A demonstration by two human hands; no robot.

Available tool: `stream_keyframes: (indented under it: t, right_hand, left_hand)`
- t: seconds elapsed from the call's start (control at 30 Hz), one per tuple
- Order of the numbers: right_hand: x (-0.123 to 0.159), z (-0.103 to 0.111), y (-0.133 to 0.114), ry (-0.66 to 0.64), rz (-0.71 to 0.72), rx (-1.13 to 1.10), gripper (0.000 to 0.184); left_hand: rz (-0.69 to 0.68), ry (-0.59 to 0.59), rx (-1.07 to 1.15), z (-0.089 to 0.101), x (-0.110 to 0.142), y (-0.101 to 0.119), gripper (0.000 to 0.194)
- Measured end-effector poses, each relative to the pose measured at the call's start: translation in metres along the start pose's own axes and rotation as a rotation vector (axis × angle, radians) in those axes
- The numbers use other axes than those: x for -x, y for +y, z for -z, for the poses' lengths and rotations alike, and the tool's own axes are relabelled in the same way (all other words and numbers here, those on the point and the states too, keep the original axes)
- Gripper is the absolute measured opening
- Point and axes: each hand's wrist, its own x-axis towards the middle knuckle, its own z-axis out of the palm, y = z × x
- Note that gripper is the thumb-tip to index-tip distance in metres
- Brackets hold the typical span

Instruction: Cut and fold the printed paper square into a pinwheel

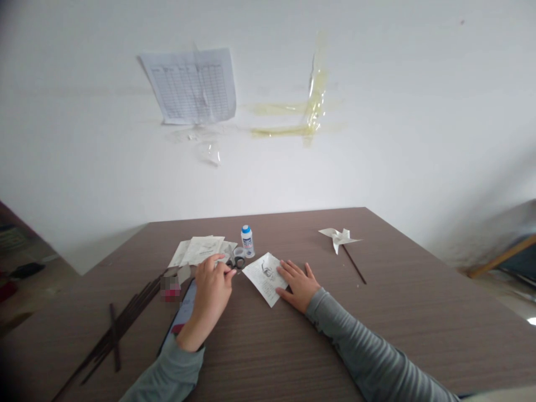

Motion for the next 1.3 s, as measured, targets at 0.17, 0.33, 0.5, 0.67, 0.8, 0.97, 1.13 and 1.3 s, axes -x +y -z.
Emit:
stream_keyframes:
  t: [0.17,0.33,0.5,0.67,0.8,0.97,1.13,1.3]
  right_hand:
    - [-0.001,0.000,-0.003,0.019,-0.017,0.027,0.075]
    - [0.000,0.008,-0.007,-0.003,0.001,0.011,0.067]
    - [0.000,0.009,-0.011,0.007,-0.025,0.031,0.065]
    - [0.000,0.008,-0.014,0.048,-0.002,0.034,0.068]
    - [-0.001,0.005,-0.014,0.082,0.045,0.061,0.068]
    - [-0.004,-0.003,-0.010,0.092,0.106,0.077,0.056]
    - [-0.005,-0.007,-0.007,0.097,0.096,0.108,0.047]
    - [-0.003,0.005,0.000,0.152,0.043,0.121,0.037]
  left_hand:
    - [-0.038,-0.007,0.112,-0.009,0.010,0.013,0.031]
    - [-0.056,-0.190,0.138,0.002,0.015,0.035,0.029]
    - [-0.015,-0.438,0.109,0.021,0.011,0.054,0.025]
    - [0.001,-0.501,0.087,0.023,0.007,0.061,0.027]
    - [0.000,-0.531,0.085,0.022,0.006,0.061,0.027]
    - [0.003,-0.582,0.059,0.024,0.007,0.058,0.020]
    - [-0.005,-0.593,0.029,0.023,0.010,0.052,0.037]
    - [0.004,-0.609,0.026,0.025,0.009,0.052,0.039]
